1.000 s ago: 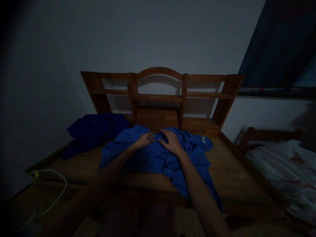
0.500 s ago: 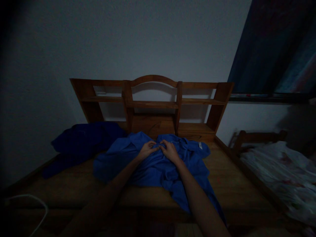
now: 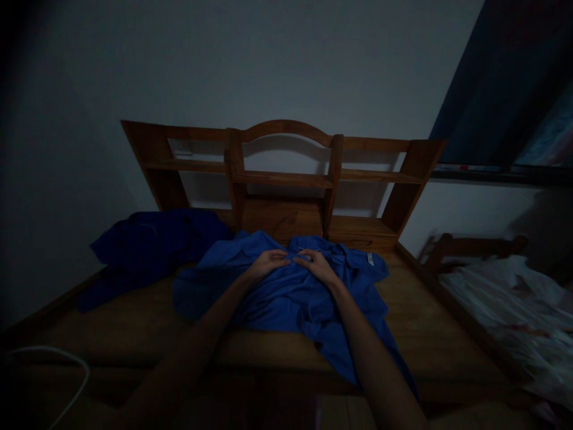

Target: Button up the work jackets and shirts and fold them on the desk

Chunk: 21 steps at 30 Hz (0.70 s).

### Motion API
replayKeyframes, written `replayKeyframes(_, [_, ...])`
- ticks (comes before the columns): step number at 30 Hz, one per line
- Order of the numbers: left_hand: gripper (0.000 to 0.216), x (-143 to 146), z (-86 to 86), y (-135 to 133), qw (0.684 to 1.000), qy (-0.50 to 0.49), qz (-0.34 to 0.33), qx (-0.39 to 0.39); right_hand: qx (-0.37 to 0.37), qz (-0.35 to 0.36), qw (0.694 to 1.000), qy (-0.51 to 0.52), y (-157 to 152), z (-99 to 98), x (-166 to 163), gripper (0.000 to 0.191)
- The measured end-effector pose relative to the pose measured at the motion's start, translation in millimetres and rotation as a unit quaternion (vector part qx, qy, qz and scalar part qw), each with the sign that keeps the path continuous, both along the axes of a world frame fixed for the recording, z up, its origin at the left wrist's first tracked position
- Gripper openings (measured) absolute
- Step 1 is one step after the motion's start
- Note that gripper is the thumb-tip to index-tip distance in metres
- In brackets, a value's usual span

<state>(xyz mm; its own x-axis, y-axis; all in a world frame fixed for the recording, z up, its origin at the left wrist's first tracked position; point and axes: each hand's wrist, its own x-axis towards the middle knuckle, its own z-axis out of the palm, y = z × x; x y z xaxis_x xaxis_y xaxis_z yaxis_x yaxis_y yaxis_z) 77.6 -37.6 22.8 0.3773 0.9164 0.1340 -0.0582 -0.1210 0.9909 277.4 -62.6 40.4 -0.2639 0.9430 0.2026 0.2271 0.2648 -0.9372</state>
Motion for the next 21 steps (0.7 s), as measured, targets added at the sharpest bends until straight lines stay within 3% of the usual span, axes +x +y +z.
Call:
replayKeyframes(4, [0.039,-2,5.2,-9,0.998,-0.040,-0.055,-0.012,-0.076,0.035,0.995,0.052,-5,3.2,3,0.044])
replayKeyframes(9, [0.039,-2,9.3,-14,0.994,-0.054,-0.093,-0.025,-0.107,0.059,0.988,0.092,-8,5.5,2,0.041])
replayKeyframes(21, [0.039,-1,6.0,-13,0.998,-0.037,-0.050,0.018,-0.104,0.057,0.986,0.118,-9,8.3,0,0.038])
